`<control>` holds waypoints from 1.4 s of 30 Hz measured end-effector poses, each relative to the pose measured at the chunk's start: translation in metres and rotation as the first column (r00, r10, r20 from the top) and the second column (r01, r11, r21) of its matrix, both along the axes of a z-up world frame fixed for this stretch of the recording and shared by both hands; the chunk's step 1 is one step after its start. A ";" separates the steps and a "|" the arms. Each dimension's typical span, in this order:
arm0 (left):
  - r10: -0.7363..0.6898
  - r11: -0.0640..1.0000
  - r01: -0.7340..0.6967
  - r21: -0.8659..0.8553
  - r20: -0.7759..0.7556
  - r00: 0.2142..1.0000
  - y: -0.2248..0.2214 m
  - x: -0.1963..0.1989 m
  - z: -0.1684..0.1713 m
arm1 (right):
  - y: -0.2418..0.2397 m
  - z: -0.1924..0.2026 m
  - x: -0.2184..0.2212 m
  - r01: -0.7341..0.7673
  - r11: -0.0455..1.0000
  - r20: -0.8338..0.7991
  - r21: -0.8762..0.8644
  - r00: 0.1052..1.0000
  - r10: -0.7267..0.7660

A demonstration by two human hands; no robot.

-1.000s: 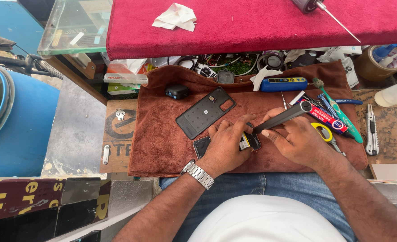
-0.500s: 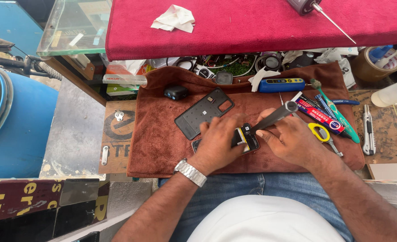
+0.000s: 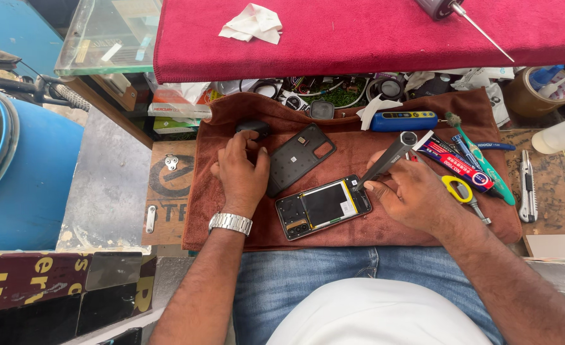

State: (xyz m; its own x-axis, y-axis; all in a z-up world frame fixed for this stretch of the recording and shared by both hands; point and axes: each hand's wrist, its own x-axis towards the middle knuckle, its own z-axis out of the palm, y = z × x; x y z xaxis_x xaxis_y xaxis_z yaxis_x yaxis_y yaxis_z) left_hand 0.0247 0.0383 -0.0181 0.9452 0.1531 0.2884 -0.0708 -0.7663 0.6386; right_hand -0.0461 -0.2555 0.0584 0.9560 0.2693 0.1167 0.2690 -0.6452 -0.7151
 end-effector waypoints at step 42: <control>-0.019 0.978 0.030 0.206 -0.056 0.998 -0.005 0.002 -0.002 | -0.003 -0.019 0.005 -0.018 1.000 0.042 0.022 0.999 0.017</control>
State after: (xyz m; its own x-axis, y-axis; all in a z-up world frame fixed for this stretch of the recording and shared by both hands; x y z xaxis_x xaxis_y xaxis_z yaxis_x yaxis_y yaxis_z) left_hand 0.0267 0.0328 -0.0202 0.9629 0.0724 0.2600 -0.0608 -0.8804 0.4703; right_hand -0.0416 -0.2588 0.0395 0.9452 0.2829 0.1632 0.3106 -0.6238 -0.7173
